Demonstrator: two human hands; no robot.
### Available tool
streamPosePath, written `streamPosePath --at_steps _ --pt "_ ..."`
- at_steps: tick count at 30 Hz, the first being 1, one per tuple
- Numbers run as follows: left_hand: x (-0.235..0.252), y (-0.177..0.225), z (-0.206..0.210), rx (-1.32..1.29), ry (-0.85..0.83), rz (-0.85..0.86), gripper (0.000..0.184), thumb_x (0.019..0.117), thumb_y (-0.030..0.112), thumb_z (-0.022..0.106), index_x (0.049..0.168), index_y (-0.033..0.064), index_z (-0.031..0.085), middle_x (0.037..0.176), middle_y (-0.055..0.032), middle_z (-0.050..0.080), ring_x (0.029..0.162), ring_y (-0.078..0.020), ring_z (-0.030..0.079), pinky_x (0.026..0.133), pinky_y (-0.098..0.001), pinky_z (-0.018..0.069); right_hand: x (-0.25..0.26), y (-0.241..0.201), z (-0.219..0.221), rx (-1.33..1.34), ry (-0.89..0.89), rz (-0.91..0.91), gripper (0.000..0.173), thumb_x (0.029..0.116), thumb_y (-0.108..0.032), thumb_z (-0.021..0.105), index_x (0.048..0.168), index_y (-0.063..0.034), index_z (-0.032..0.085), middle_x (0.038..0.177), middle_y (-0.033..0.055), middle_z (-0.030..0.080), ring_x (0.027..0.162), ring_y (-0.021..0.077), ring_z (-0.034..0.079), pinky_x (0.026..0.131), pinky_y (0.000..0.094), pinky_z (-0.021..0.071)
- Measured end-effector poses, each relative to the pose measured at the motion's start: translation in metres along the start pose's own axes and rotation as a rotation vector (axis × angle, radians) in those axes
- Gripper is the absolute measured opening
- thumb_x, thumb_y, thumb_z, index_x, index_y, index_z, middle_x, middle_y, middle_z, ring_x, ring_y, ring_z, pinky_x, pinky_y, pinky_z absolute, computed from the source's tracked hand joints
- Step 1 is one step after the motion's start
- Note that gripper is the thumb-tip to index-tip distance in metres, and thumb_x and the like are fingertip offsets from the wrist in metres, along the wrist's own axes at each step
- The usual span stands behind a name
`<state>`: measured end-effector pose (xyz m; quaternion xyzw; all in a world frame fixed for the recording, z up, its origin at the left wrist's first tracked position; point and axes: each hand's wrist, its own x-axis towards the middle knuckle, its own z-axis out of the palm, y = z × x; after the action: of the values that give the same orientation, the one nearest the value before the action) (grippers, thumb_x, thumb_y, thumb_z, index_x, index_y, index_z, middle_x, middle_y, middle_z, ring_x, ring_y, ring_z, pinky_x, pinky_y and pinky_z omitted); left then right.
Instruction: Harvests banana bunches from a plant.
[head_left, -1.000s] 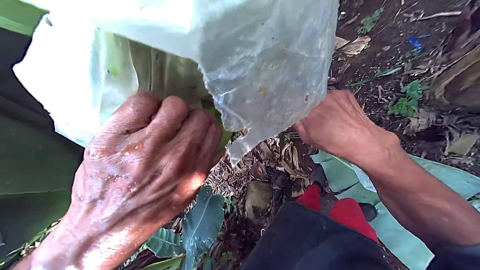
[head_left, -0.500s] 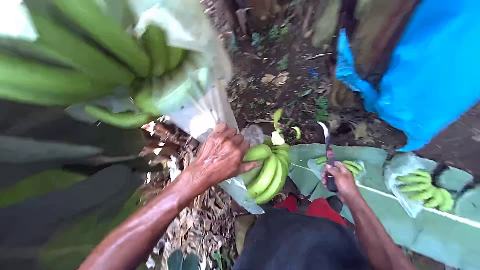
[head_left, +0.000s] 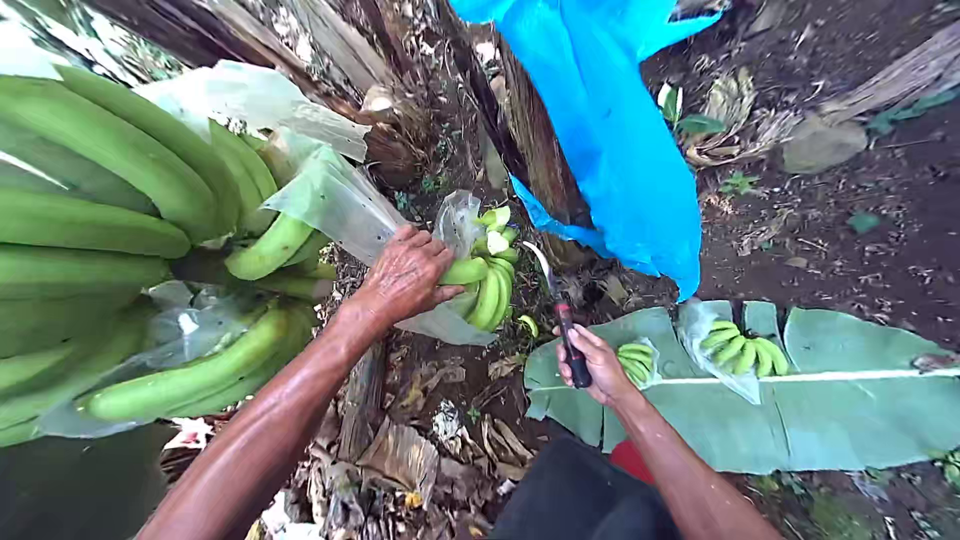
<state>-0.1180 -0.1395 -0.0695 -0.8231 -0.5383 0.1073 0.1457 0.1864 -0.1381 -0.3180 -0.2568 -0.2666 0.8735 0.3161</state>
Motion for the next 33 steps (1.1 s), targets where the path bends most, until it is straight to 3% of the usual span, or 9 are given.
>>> streamPosePath --at_steps 7,15,23,28,31,33 --pt "-0.033 0.002 0.004 -0.06 -0.141 0.03 0.049 0.0877 0.061 0.069 0.089 0.0124 0.072 0.084 -0.0045 0.07 0.086 -0.0253 0.067 0.091 -0.0487 0.0506 0.022 0.028 0.026 0.007 -0.166 0.123 0.039 0.1089 -0.026 0.036 0.133 -0.0002 0.052 0.076 0.0089 0.062 0.05 0.0175 0.059 0.045 0.0312 0.054" --pt "-0.087 0.037 0.012 -0.128 -0.263 -0.01 0.049 0.0924 0.062 0.063 0.088 0.0146 0.071 0.083 -0.0014 0.068 0.086 -0.0212 0.065 0.089 -0.0433 0.0488 -0.008 0.052 0.038 -0.141 -0.239 0.386 0.036 0.1085 -0.029 0.041 0.13 -0.0033 0.054 0.072 0.0073 0.06 0.047 0.016 0.057 0.041 0.0299 0.0518" --pt "-0.1 0.054 -0.002 -0.087 -0.332 -0.098 0.051 0.0952 0.061 0.059 0.093 0.012 0.071 0.088 -0.005 0.071 0.092 -0.0237 0.068 0.097 -0.0442 0.0484 -0.043 0.047 0.099 0.366 -0.177 0.526 0.038 0.1122 -0.034 0.031 0.121 -0.0042 0.053 0.069 0.0028 0.054 0.043 0.0087 0.05 0.038 0.0207 0.0456" --pt "-0.085 0.073 -0.009 0.018 -0.372 -0.162 0.028 0.0856 0.036 0.077 0.092 0.0088 0.072 0.079 -0.0088 0.07 0.082 -0.0292 0.068 0.098 -0.0518 0.0474 -0.042 0.028 0.114 0.455 -0.117 0.515 0.04 0.1124 -0.035 0.031 0.121 -0.0023 0.053 0.069 0.0036 0.055 0.043 0.0086 0.051 0.037 0.0204 0.0454" --pt "-0.078 0.094 -0.001 -0.065 -0.483 -0.277 0.024 0.0932 0.02 0.069 0.105 -0.0006 0.068 0.093 -0.0192 0.071 0.091 -0.0375 0.069 0.1 -0.0553 0.0472 -0.042 0.02 0.11 0.441 -0.06 0.493 0.04 0.1125 -0.035 0.03 0.119 -0.0026 0.053 0.068 0.0035 0.054 0.042 0.0088 0.05 0.037 0.0205 0.0449" --pt "-0.077 0.105 0.011 -0.199 -0.527 -0.362 0.029 0.0966 0.021 0.065 0.113 -0.002 0.064 0.102 -0.0229 0.07 0.098 -0.0414 0.069 0.095 -0.0571 0.0509 -0.045 0.019 0.104 0.428 -0.005 0.484 0.04 0.1126 -0.035 0.03 0.118 -0.0028 0.053 0.068 0.0029 0.054 0.042 0.0086 0.05 0.037 0.0204 0.0447"
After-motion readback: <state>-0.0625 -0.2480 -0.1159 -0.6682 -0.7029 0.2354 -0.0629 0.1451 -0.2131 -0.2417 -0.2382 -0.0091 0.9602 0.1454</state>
